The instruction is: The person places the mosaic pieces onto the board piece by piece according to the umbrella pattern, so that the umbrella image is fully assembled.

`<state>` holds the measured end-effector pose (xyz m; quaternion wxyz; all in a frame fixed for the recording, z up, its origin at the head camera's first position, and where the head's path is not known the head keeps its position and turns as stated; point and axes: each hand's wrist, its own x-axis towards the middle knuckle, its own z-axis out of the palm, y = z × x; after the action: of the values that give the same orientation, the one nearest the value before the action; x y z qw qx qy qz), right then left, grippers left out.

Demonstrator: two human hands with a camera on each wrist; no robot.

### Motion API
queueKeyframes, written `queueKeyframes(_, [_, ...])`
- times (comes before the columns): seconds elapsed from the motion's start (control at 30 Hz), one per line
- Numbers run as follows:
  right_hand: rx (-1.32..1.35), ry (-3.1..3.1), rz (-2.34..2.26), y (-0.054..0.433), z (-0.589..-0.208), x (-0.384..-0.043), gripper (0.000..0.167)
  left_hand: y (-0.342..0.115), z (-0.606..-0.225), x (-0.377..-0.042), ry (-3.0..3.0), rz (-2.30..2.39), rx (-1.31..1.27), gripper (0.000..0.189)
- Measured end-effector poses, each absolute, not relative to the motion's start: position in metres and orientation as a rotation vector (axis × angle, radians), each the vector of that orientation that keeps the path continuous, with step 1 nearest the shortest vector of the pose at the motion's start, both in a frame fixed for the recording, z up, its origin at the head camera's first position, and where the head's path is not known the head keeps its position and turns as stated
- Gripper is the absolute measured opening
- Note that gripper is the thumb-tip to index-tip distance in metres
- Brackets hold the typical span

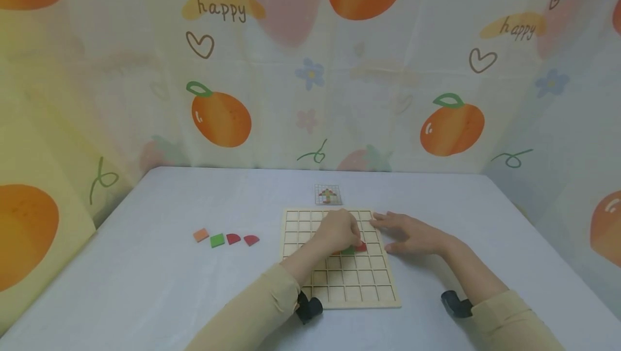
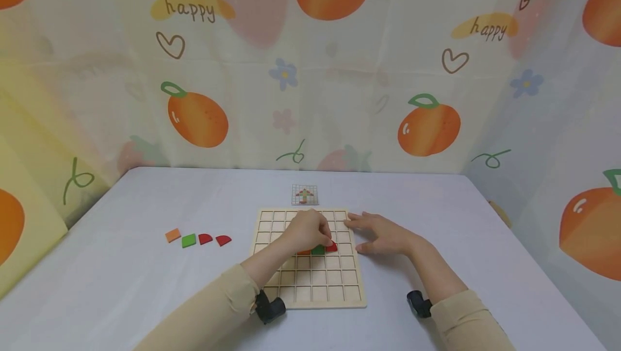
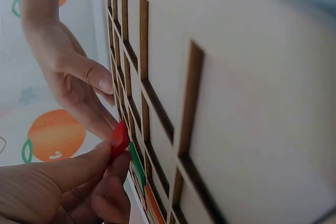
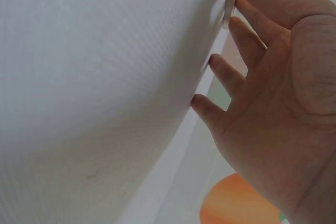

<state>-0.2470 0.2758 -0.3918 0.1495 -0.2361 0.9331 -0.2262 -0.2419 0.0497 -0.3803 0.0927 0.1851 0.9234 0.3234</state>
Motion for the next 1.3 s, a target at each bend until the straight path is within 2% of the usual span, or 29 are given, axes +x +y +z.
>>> queueKeyframes(0.87, [-0.698, 2.691, -0.644, 0.272, -0.389, -0.245, 0.064, 0.047, -0.379, -0.236, 2.810, 0.947, 0.639, 0.010])
queueKeyframes(1.07, [-0.661, 2.687, -0.652, 0.272, -0.390, -0.245, 0.064, 0.030, -0.374, -0.242, 2.817, 0.961, 0.614, 0.017])
queueKeyframes(1.3, [-0.650, 2.682, -0.674, 0.272, -0.391, -0.244, 0.066, -0.011, -0.365, -0.252, 2.759, 1.094, 0.516, 0.022])
